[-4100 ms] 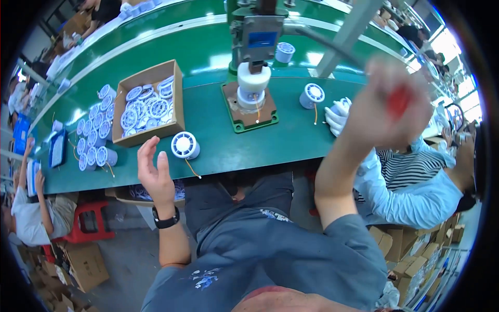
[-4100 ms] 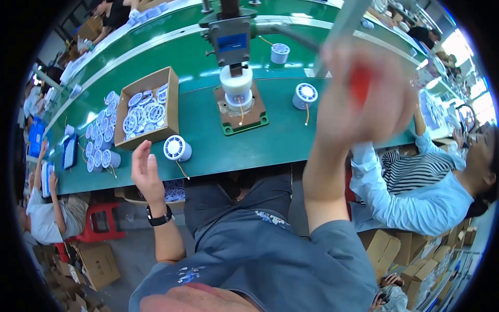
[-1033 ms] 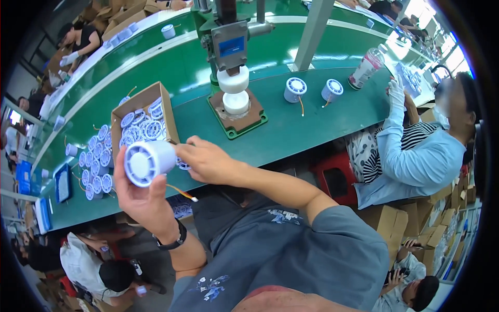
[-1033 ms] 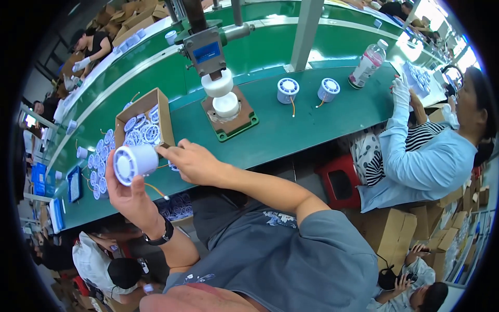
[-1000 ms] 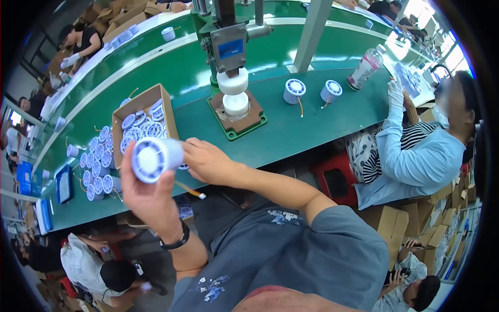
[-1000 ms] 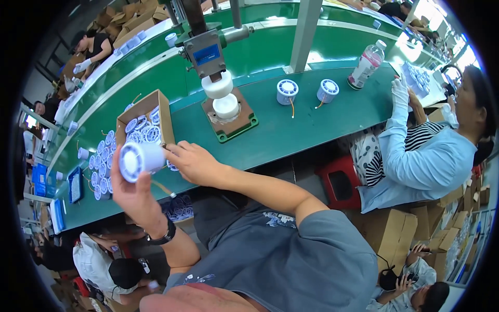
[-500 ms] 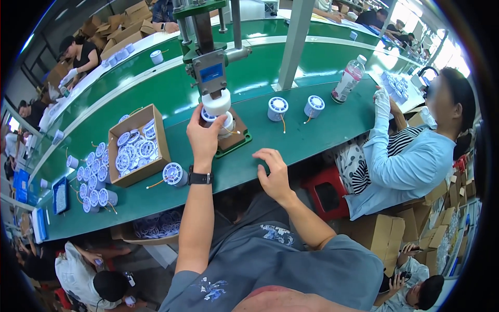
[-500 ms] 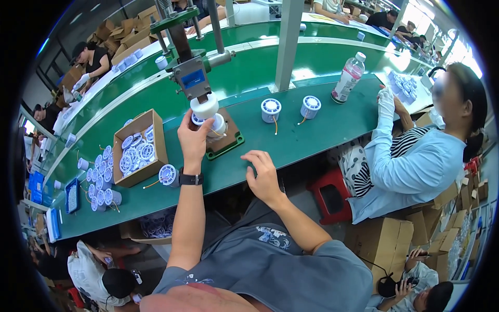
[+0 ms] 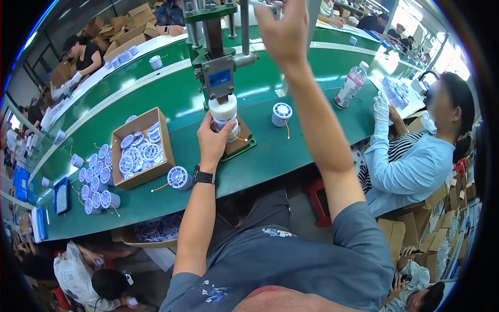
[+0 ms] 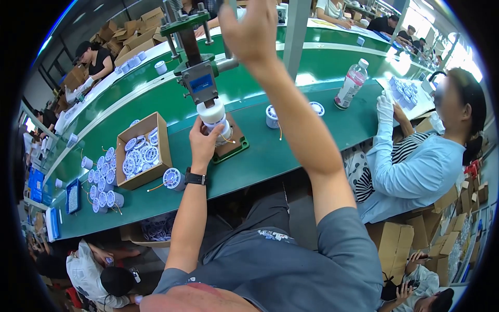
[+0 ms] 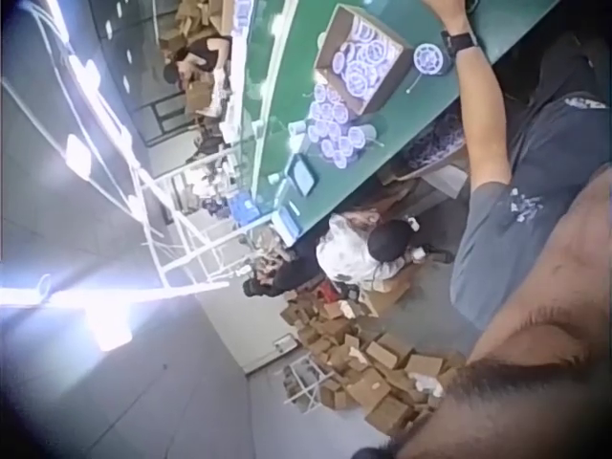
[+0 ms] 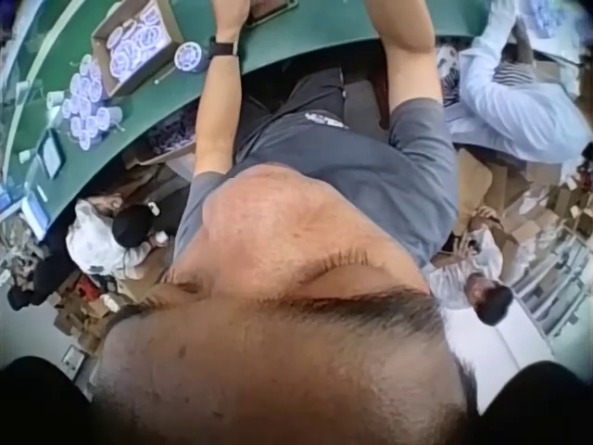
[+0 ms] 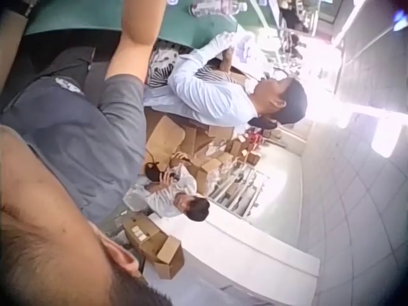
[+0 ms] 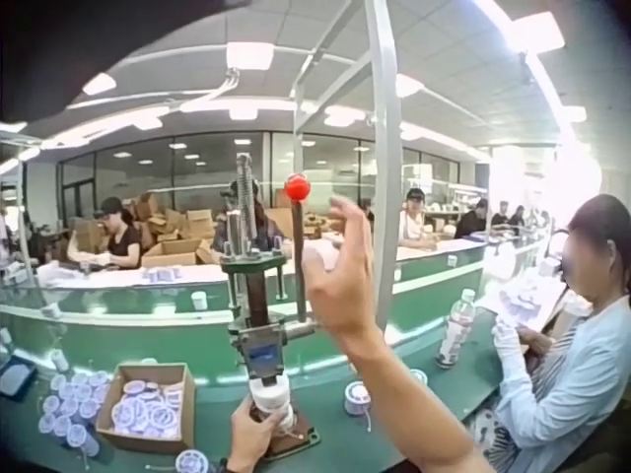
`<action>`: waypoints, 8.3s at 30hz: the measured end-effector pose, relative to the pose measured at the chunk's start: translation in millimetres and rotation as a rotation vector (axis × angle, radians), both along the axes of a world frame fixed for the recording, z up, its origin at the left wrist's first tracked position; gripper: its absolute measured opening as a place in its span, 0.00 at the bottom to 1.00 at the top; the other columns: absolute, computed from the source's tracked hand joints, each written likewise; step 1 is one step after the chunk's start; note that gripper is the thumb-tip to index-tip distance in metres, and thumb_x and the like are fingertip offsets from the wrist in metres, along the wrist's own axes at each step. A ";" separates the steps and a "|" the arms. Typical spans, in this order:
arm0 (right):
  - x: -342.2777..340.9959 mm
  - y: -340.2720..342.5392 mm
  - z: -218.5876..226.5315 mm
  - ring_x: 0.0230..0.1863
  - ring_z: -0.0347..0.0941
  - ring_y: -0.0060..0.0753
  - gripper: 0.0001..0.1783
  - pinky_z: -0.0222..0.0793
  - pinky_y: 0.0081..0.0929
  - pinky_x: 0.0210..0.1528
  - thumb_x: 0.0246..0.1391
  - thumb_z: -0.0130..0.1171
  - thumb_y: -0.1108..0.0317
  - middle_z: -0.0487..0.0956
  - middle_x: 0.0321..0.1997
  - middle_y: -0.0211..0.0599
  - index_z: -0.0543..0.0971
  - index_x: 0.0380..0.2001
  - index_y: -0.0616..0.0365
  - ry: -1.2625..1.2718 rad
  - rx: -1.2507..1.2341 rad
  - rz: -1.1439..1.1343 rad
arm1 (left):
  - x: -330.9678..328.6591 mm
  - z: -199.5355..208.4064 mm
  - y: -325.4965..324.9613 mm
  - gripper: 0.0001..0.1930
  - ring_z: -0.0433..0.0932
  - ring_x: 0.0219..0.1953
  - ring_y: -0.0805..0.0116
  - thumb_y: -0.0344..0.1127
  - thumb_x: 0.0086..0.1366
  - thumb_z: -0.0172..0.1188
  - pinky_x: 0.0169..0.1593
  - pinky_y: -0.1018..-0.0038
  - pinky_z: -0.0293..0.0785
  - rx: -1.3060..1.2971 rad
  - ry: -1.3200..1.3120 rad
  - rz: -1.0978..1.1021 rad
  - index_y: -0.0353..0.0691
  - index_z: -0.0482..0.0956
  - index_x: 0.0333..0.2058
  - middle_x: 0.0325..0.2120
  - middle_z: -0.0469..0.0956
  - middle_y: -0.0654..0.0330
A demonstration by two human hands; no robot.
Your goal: Assembling small electronic modules by placing base components and covers into a manual press machine on a production line.
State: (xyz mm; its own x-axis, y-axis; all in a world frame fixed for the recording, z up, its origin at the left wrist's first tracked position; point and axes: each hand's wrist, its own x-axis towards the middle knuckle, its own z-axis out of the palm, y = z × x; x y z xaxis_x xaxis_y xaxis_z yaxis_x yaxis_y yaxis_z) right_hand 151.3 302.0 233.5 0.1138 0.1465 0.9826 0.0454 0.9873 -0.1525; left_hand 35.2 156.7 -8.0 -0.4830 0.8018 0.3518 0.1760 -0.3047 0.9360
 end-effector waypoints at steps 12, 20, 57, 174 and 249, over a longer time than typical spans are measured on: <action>-24.2 29.4 109.2 0.20 0.68 0.23 0.17 0.60 0.21 0.17 0.61 0.47 0.69 0.73 0.24 0.32 0.75 0.49 0.68 -0.176 -0.503 0.648 | -2.7 -7.0 -2.3 0.59 0.78 0.52 0.48 0.34 0.40 0.80 0.55 0.62 0.74 -0.091 0.382 0.079 0.33 0.52 0.69 0.50 0.78 0.46; 111.5 -112.1 -136.2 0.23 0.74 0.38 0.17 0.72 0.55 0.47 0.62 0.46 0.60 0.72 0.22 0.40 0.76 0.30 0.63 -0.037 -0.072 0.394 | 1.5 -8.0 -0.7 0.59 0.78 0.52 0.47 0.34 0.40 0.80 0.55 0.60 0.74 -0.088 0.386 0.105 0.32 0.52 0.69 0.50 0.78 0.45; -4.9 -87.6 -224.7 0.52 0.76 0.47 0.49 0.71 0.38 0.56 0.45 0.66 0.75 0.75 0.53 0.54 0.53 0.69 0.61 -0.283 -0.828 0.312 | -43.6 88.4 -48.9 0.35 0.70 0.60 0.43 0.36 0.58 0.63 0.63 0.58 0.67 -0.173 0.910 0.310 0.32 0.64 0.64 0.58 0.70 0.38; -317.8 -103.8 -227.3 0.43 0.81 0.59 0.13 0.77 0.53 0.43 0.59 0.49 0.64 0.82 0.39 0.57 0.79 0.35 0.62 -1.528 0.179 -0.053 | -193.1 26.7 -143.0 0.06 0.85 0.34 0.47 0.31 0.52 0.62 0.38 0.55 0.80 -0.571 1.042 0.412 0.35 0.84 0.25 0.28 0.83 0.45; -26.2 -174.8 -226.1 0.45 0.77 0.39 0.10 0.72 0.31 0.50 0.45 0.68 0.79 0.84 0.45 0.42 0.82 0.34 0.62 -0.696 -0.593 0.576 | -49.6 -1.8 -183.2 0.16 0.79 0.47 0.56 0.28 0.57 0.66 0.52 0.68 0.73 -0.155 0.386 0.511 0.31 0.79 0.45 0.44 0.79 0.51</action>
